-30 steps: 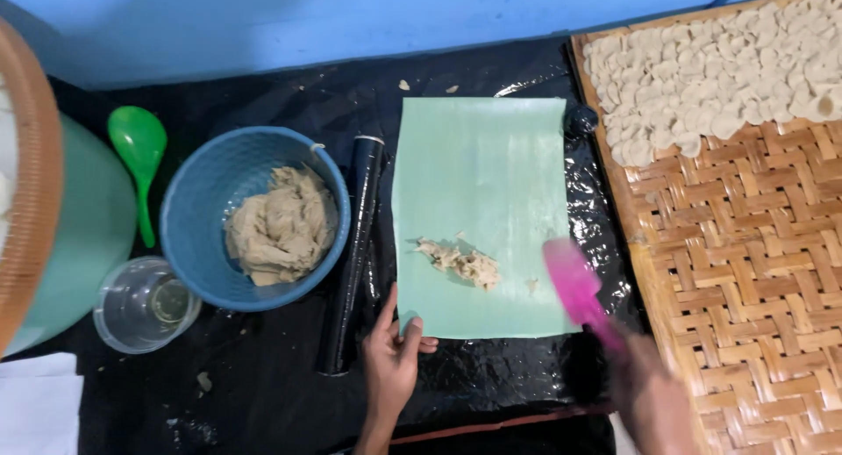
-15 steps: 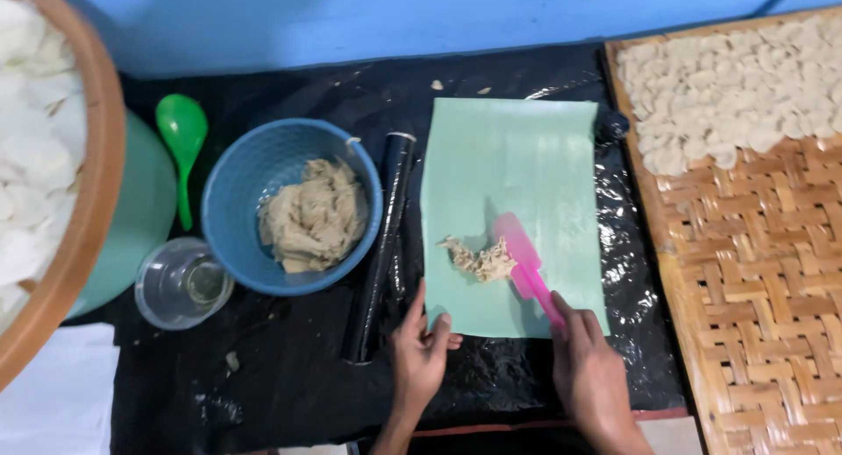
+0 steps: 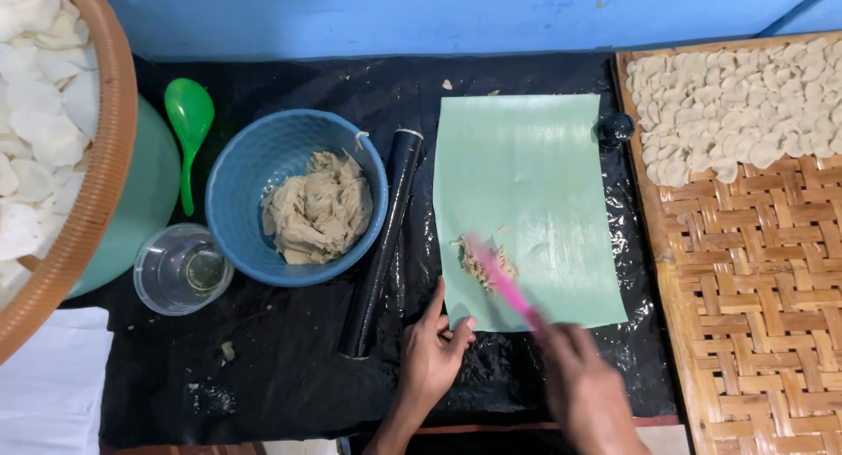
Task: Flattening dough and cutting out circular shapes to make krupuk crackers.
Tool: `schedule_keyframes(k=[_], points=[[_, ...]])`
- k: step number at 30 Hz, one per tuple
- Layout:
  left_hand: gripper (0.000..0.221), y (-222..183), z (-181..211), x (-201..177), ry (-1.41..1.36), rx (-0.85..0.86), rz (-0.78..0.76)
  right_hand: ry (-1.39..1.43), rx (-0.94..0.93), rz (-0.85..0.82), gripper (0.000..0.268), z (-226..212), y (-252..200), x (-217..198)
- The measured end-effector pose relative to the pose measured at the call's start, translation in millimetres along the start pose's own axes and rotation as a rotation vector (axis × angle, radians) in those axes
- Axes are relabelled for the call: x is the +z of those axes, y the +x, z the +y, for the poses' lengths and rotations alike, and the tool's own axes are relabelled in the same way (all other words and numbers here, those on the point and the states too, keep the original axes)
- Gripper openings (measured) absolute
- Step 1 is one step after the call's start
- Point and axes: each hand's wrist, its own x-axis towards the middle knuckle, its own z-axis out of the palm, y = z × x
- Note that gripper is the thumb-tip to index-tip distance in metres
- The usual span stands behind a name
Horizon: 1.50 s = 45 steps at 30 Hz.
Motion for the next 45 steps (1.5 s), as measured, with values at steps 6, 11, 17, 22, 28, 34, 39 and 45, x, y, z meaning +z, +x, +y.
schedule_keyframes(k=[6, 11, 17, 22, 28, 34, 39, 45], points=[[0.072, -2.1, 0.0, 2.0, 0.032, -0.015, 0.002, -0.099, 0.094, -0.237, 0.063, -15.7, 21.3, 12.0], [0.07, -1.3, -4.9, 6.0, 0.008, -0.015, 0.023, 0.008, 0.133, -0.116, 0.053, -18.4, 39.9, 11.2], [0.072, -3.1, -7.9, 6.5, -0.074, -0.065, 0.013, 0.098, 0.12, 0.062, 0.044, -6.3, 40.7, -22.2], [0.073, -2.0, -10.3, 8.0, -0.11, -0.025, 0.023, 0.014, 0.217, -0.028, 0.043, 14.2, 36.8, -22.3], [0.073, -1.2, -10.2, 7.4, -0.074, -0.068, 0.021, 0.074, 0.089, -0.005, 0.047, 31.1, 36.8, -40.0], [0.073, -1.5, -1.5, 5.1, -0.069, -0.114, -0.002, 0.089, 0.137, -0.062, 0.046, 24.1, 28.7, -43.0], [0.074, -0.5, -4.4, 6.8, -0.059, -0.099, -0.002, 0.175, 0.098, -0.008, 0.05, 11.9, 35.1, -47.1], [0.075, -0.8, -18.9, 12.8, -0.128, -0.065, 0.037, -0.174, -0.067, -0.173, 0.056, -18.4, 69.5, -45.7]])
